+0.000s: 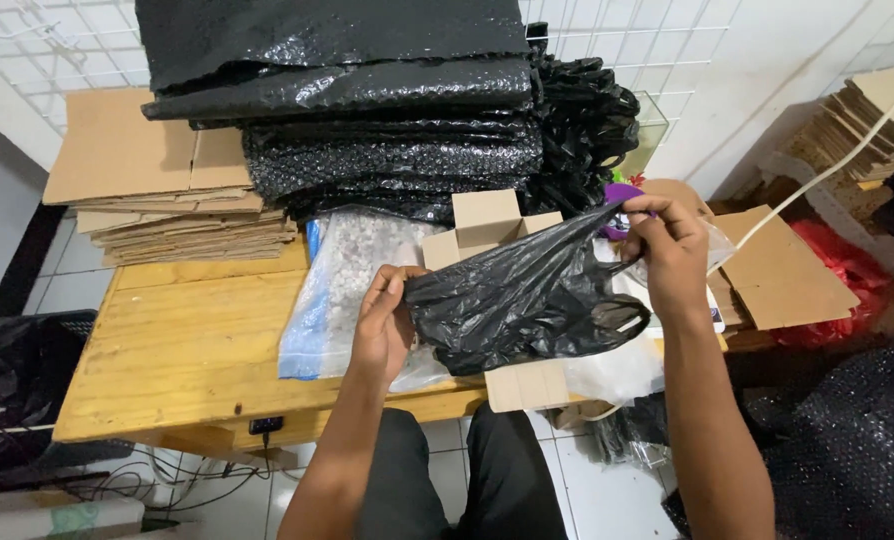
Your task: Assembling a cardboard box and packing it with a plastic liner and a bag of small items.
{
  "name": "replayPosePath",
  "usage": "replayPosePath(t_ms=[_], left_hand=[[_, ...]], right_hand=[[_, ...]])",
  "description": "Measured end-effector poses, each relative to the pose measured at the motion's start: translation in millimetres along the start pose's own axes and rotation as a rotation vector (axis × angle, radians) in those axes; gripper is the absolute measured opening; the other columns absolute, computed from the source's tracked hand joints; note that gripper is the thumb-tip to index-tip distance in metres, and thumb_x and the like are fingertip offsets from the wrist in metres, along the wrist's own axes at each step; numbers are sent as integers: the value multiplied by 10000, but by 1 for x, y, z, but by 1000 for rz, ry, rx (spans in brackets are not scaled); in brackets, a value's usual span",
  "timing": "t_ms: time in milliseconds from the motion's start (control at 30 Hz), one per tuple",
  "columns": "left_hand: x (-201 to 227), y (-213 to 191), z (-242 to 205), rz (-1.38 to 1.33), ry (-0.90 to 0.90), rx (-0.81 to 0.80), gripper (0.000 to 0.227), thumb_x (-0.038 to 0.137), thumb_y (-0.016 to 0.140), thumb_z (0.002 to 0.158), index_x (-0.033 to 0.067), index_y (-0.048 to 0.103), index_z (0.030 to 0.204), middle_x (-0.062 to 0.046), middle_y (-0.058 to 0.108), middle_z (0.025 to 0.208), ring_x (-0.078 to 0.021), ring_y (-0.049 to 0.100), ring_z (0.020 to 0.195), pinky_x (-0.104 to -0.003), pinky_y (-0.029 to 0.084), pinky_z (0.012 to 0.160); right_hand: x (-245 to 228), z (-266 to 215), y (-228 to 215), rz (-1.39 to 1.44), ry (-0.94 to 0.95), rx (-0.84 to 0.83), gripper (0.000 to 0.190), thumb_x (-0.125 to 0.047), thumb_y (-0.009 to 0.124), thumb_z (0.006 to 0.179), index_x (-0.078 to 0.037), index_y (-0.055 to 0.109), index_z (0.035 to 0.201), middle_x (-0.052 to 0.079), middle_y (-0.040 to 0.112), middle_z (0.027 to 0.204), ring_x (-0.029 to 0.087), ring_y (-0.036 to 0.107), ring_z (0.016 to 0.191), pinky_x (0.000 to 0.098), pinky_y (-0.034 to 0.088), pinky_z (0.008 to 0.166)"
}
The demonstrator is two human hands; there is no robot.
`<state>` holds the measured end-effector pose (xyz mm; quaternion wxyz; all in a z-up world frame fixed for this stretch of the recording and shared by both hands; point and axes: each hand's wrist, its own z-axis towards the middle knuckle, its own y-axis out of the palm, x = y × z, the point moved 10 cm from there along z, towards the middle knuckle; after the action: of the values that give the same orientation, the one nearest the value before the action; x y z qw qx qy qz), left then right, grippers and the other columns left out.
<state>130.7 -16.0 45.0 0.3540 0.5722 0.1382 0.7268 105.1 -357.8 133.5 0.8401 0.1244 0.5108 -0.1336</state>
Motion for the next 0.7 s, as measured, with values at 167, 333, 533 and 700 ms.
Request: replayPosePath(t_ms=[167,333,533,700], left_hand=[[-4,2,8,-42,-4,9,187,286,509,1085,136,473,979,-104,633,1066,-206,635,1022,-358,508,897],[-17,-6,12,-195,-28,-3,166,249,495,1091,131,498,973,-106,656,1006,-194,611,881,-328,472,777],[-42,-37,33,-29,-2,-6,179,244,520,1081,110,506,963,-127,672,969,-179,587,893,-318,476,823],[-19,-33,44,235,-23,86,142,245,561,1078,135,522,999,-20,557,916,-147,540,913,-333,474,901]], right_hand=[[32,2,-20,168,108,51,151,-22,579,968,20,658,1089,83,521,682,137,554,614,289,515,622],[56,0,-32,357,199,100,180,-24,566,950,11,663,1097,87,592,846,115,544,648,324,554,681],[66,7,-38,356,207,114,150,-23,568,972,-8,647,1099,102,640,983,97,586,700,300,578,704],[69,10,-34,246,240,136,160,-23,603,944,-35,663,1092,29,624,946,89,661,781,259,611,732]])
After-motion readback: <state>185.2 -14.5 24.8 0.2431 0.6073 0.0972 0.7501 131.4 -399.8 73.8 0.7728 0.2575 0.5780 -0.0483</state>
